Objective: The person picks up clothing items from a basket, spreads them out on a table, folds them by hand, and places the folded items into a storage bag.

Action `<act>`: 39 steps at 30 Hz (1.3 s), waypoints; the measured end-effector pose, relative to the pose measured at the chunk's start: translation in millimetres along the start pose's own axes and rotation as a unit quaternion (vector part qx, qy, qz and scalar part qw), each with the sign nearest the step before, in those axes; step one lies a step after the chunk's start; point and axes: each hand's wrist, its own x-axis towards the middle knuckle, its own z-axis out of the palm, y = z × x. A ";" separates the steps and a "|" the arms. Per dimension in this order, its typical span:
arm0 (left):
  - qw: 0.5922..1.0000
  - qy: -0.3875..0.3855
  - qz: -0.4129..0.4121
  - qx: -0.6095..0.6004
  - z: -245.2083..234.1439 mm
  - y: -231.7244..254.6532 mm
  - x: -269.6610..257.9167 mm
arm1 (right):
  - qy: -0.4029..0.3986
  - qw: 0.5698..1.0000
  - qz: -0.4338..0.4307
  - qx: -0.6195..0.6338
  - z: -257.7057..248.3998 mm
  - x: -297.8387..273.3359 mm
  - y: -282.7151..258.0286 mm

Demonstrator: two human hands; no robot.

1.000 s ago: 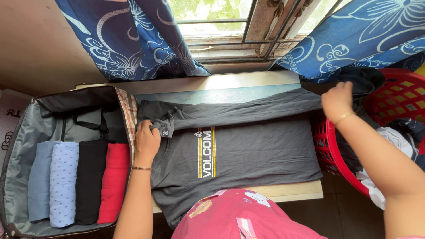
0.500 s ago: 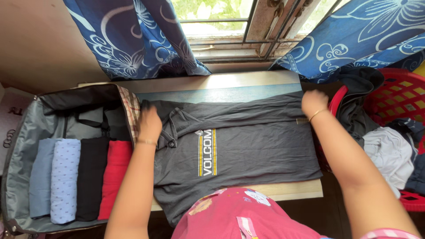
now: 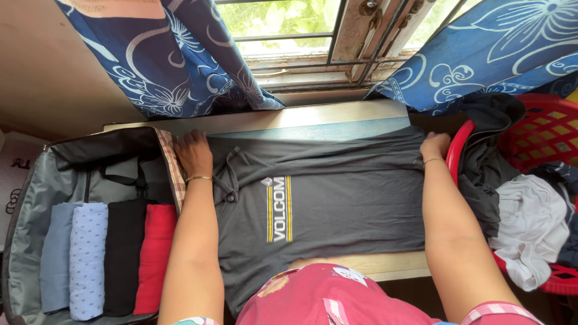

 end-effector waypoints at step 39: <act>0.894 -0.341 0.029 -0.289 -145.5 95.5 -29.8 | -0.009 0.861 -0.430 -0.270 -41.7 -133.0 35.0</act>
